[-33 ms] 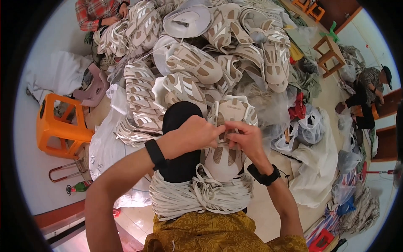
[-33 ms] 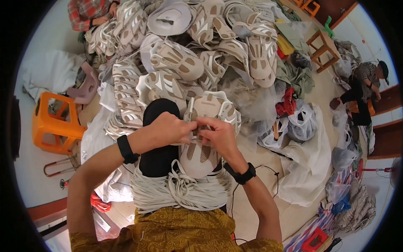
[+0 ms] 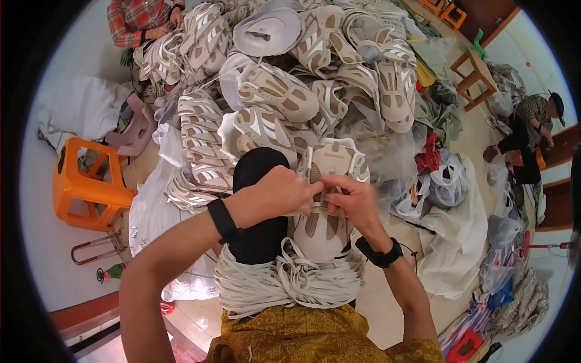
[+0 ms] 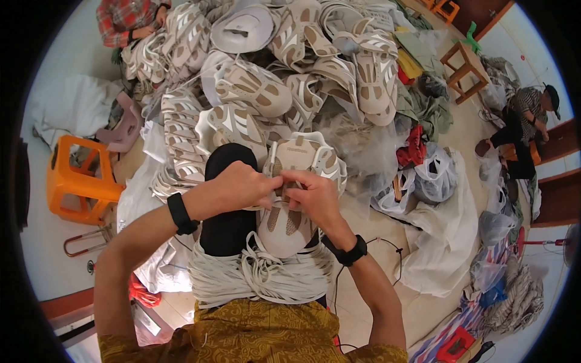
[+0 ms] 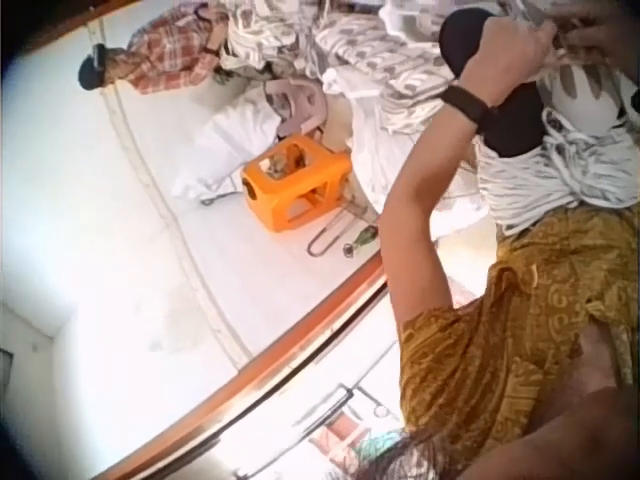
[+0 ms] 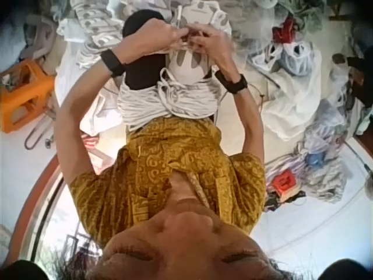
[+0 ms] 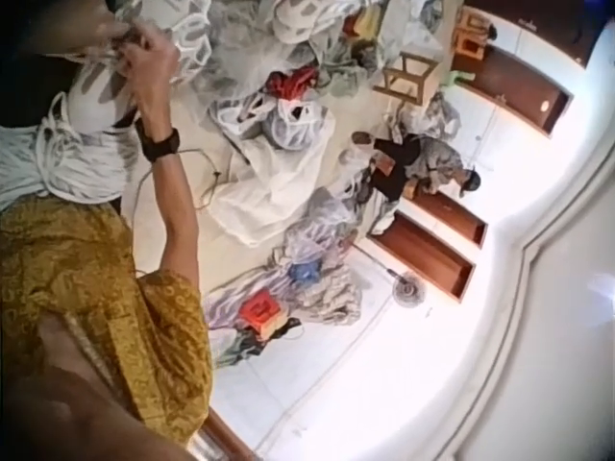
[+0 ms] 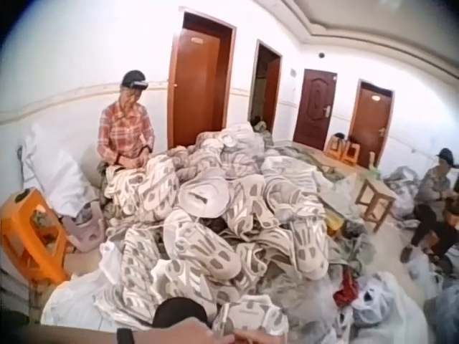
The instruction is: The recorder is threading long white laces through the eyelets of cream-colored sneaker uppers.
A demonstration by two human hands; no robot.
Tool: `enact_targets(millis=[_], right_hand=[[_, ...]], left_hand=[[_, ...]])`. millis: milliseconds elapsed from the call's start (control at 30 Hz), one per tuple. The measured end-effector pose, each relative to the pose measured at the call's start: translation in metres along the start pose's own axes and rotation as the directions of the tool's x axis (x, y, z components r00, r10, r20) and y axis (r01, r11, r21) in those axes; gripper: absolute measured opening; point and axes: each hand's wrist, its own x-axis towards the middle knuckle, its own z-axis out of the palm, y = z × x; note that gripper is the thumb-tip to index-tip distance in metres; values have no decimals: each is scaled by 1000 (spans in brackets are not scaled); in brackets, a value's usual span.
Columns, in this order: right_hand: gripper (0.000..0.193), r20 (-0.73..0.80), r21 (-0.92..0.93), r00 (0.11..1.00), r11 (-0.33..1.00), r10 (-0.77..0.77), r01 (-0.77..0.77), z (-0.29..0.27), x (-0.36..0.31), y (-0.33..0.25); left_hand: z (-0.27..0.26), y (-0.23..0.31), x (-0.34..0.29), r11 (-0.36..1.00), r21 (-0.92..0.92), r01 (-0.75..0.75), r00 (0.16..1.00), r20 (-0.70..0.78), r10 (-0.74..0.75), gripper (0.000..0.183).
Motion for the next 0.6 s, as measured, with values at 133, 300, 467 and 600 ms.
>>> enact_targets(millis=[133, 300, 467, 600], right_hand=[[31, 35, 15, 999, 999, -34, 34, 2, 5, 7], [29, 54, 23, 998, 1000, -15, 14, 7, 7, 8], [30, 81, 69, 996, 997, -26, 21, 5, 7, 12], [31, 95, 104, 994, 994, -50, 40, 9, 9, 19]], left_hand=[[-5, -6, 3, 997, 13, -73, 982, 175, 69, 38], [-3, -13, 2, 997, -6, -77, 960, 268, 76, 34], [-4, -1, -4, 984, -179, 11, 963, 266, 38, 30], [7, 12, -21, 973, -207, 101, 989, 130, -75, 26]])
